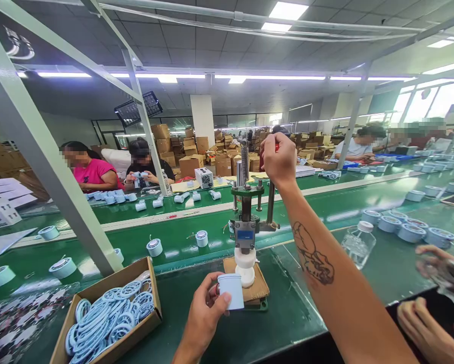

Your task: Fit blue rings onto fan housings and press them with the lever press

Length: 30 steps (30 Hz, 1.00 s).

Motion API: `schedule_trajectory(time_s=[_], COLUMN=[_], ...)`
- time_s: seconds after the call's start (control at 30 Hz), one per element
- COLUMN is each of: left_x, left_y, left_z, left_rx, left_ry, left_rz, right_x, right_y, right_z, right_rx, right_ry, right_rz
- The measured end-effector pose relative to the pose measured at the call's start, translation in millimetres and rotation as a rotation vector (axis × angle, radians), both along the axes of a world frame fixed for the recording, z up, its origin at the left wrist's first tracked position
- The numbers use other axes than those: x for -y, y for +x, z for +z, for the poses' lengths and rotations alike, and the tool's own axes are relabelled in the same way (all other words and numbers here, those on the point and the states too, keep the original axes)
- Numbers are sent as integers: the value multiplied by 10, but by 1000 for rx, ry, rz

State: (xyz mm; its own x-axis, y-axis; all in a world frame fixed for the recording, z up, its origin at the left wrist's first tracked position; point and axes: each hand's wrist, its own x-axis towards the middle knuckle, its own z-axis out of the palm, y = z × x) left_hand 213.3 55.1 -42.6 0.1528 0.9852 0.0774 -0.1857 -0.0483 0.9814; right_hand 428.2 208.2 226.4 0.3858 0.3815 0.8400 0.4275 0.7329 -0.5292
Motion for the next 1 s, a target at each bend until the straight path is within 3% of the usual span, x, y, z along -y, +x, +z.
schedule_trajectory(time_s=[0.07,0.17,0.27,0.37,0.43,0.57,0.67,0.73,0.83,0.9,1.0], left_x=[25,49,51,42,51,127,188,206,197,173,95], left_y=[2,-4,-48,-67,-18,196,309,328,332,387,640], left_z=[82,145,142,122,115,144,205,231,164,18,-302], left_rx=[70,389,759,883,739,115,-302,-454,-475,-436,-469], left_ry=[-22,-176,-399,-485,-432,-81,116,190,218,239,224], left_rz=[-20,-84,-258,-332,-221,165,287,322,332,288,64], right_x=[4,16,19,9,3,1,-24,-66,-103,-26,317], right_y=[2,-1,-8,-5,3,11,11,27,70,60,-132], right_z=[4,6,5,6,5,-9,-20,-20,-13,-26,-141], right_rx=[-3,1,3,-5,-5,6,9,8,24,67,134], right_ry=[-4,-10,-13,-4,-2,-5,4,5,-20,-9,145], right_rz=[-3,-9,-8,-8,-6,-2,-6,-4,-26,-137,-424])
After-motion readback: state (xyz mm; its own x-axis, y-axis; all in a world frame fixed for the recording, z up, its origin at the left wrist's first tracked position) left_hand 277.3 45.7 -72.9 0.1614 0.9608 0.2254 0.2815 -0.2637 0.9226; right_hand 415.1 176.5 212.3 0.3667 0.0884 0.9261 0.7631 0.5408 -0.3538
